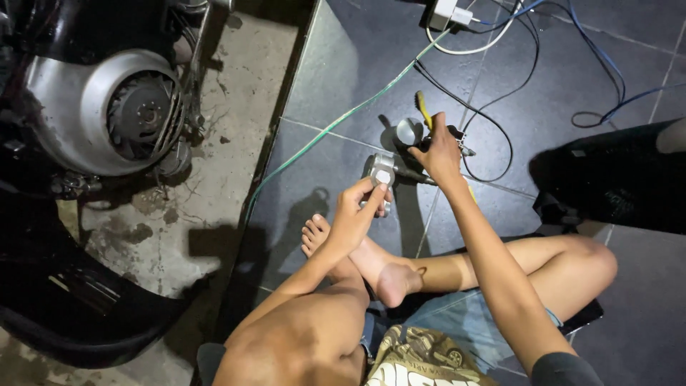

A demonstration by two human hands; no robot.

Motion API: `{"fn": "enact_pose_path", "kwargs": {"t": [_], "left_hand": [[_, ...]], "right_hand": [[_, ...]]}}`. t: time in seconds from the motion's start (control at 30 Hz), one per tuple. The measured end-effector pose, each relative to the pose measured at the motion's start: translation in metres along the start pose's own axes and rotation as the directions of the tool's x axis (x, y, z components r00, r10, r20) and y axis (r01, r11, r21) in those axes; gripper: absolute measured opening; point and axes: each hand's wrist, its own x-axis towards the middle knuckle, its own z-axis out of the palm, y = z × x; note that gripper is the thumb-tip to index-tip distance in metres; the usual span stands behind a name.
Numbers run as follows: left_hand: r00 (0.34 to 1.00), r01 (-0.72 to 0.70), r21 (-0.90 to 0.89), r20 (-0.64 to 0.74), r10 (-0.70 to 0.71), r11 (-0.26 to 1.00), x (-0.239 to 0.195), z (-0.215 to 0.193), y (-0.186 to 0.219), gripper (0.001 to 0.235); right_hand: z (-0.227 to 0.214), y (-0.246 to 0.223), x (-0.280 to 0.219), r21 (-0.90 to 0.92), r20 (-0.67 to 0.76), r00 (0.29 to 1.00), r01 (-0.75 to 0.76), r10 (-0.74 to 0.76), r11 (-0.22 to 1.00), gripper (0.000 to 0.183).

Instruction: The person is cleaning a motorcycle engine component using a small brush and a wire brush while sitting on the floor.

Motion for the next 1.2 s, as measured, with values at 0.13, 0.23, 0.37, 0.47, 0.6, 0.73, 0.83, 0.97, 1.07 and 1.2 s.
{"fn": "enact_pose_path", "kwargs": {"t": [0.13,0.23,0.37,0.47,0.6,0.73,0.83,0.97,1.07,1.2], "left_hand": [[1.0,-0.001,-0.003,-0.013,0.001,1.0,0.001,-0.003,0.005,0.028],[1.0,-0.001,0.002,-0.012,0.001,1.0,0.0,-0.003,0.005,0.028],[1.0,0.01,-0.012,-0.007,-0.01,1.0,-0.001,-0.003,0.004,0.028],[1.0,0.01,-0.002,-0.004,-0.01,1.0,-0.003,-0.004,0.003,0.028],[0.999,0.039,0.004,0.0,-0.039,0.999,-0.008,0.001,0.013,0.027],[0.999,0.016,0.077,0.027,-0.018,0.997,-0.014,0.005,-0.004,0.028],[0.998,-0.005,0.092,0.062,-0.001,0.996,-0.02,0.009,0.002,0.026],[1.0,-0.012,0.255,0.011,0.009,0.967,-0.03,0.013,0.019,0.025],[1.0,0.008,0.275,-0.026,-0.001,0.961,-0.033,0.008,0.016,0.02],[1.0,-0.006,0.246,-0.018,0.01,0.969,-0.034,0.009,0.02,0.012]], "right_hand": [[0.004,-0.022,0.008,-0.051,0.076,0.996,-0.034,0.037,0.998,0.059],[0.011,-0.031,0.011,-0.052,0.064,0.997,-0.037,0.04,0.998,0.058],[0.004,-0.045,0.004,0.068,-0.038,0.999,-0.024,0.027,0.997,0.066],[-0.008,-0.044,-0.014,0.374,-0.063,0.998,-0.001,0.027,0.928,0.058],[-0.08,-0.095,-0.079,0.87,0.193,0.981,-0.162,-0.018,0.466,0.029],[-0.104,-0.109,-0.107,0.86,0.217,0.975,-0.167,-0.05,0.482,0.046],[-0.108,-0.112,-0.117,0.867,0.21,0.975,-0.153,-0.07,0.475,0.053],[-0.098,-0.102,-0.126,0.878,0.257,0.966,-0.244,0.026,0.412,0.055],[-0.095,-0.104,-0.133,0.89,0.278,0.958,-0.286,0.073,0.356,0.054],[-0.087,-0.115,-0.144,0.914,0.263,0.953,-0.297,0.153,0.275,0.051]]}}
